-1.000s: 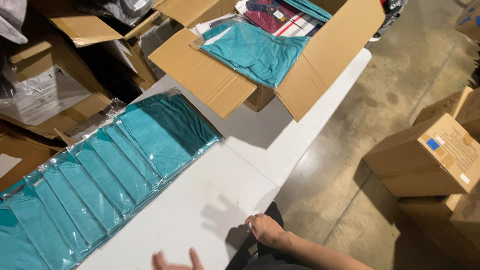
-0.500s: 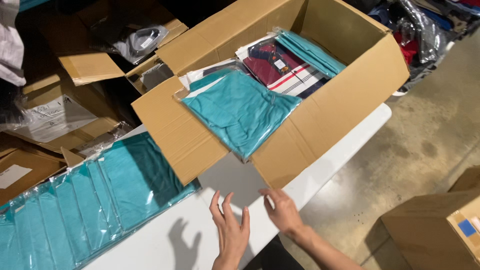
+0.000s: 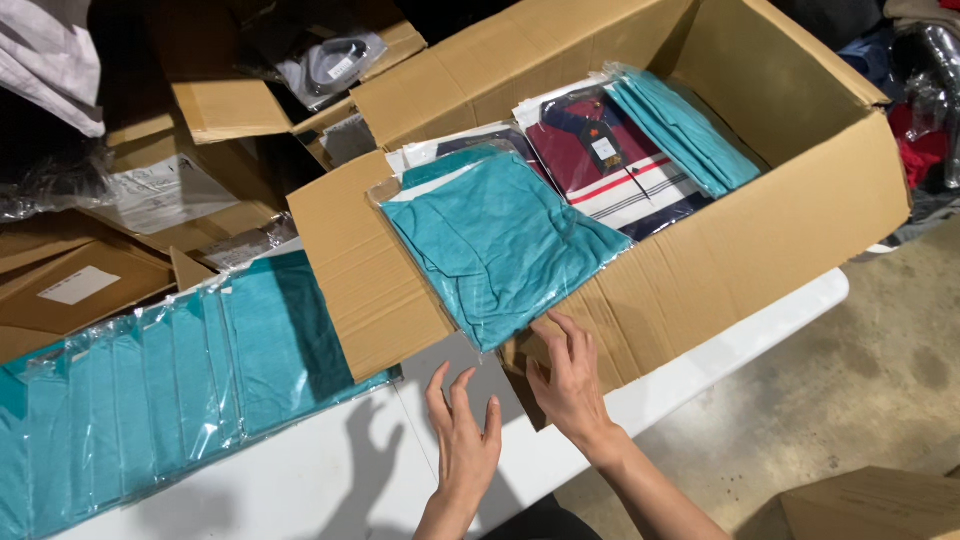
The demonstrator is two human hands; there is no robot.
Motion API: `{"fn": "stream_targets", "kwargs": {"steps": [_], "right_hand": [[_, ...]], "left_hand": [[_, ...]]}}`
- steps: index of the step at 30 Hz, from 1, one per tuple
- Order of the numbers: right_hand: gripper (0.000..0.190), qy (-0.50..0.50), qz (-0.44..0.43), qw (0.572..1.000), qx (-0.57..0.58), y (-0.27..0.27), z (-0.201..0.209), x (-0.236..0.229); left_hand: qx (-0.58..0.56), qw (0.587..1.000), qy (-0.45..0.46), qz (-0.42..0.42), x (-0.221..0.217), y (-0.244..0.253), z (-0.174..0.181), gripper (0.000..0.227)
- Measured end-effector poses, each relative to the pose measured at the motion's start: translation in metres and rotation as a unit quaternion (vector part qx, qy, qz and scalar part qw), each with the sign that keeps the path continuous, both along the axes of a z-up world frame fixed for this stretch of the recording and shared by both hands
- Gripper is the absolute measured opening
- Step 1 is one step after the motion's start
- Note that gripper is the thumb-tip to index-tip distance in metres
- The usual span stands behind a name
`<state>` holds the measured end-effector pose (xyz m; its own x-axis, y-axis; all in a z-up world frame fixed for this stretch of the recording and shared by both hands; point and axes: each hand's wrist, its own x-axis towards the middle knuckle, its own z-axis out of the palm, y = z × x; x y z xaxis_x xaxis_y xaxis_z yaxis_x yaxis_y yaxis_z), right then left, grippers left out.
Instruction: The person takes shirts in plastic packaging from a box and lays them out in a row on a table, then moves shirts from the row back into a box, organizing them by color and pattern.
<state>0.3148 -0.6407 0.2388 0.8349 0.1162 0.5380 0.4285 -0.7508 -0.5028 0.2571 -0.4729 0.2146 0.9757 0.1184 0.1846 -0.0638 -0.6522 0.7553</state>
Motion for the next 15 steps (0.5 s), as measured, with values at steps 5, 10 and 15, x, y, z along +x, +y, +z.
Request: {"fn": "stream_targets", "kwargs": {"steps": [5,10,15], "right_hand": [[0.068,0.02,0.004,0.995,-0.097,0.007,-0.016,0.017],[0.076,0.049,0.018,0.979,-0.198,0.006,-0.021,0.037],[0.079,0.059,0.027,0.981,-0.184,-0.008,-0.024,0.054]], "left_hand": [[-0.064,0.998,0.025,0.012,0.02,0.009,0.004,0.042],[-0.112,0.993,-0.003,0.03,0.036,-0.001,-0.001,0.044],[-0.112,0.991,-0.049,0.05,0.042,-0.014,0.013,0.044]]}}
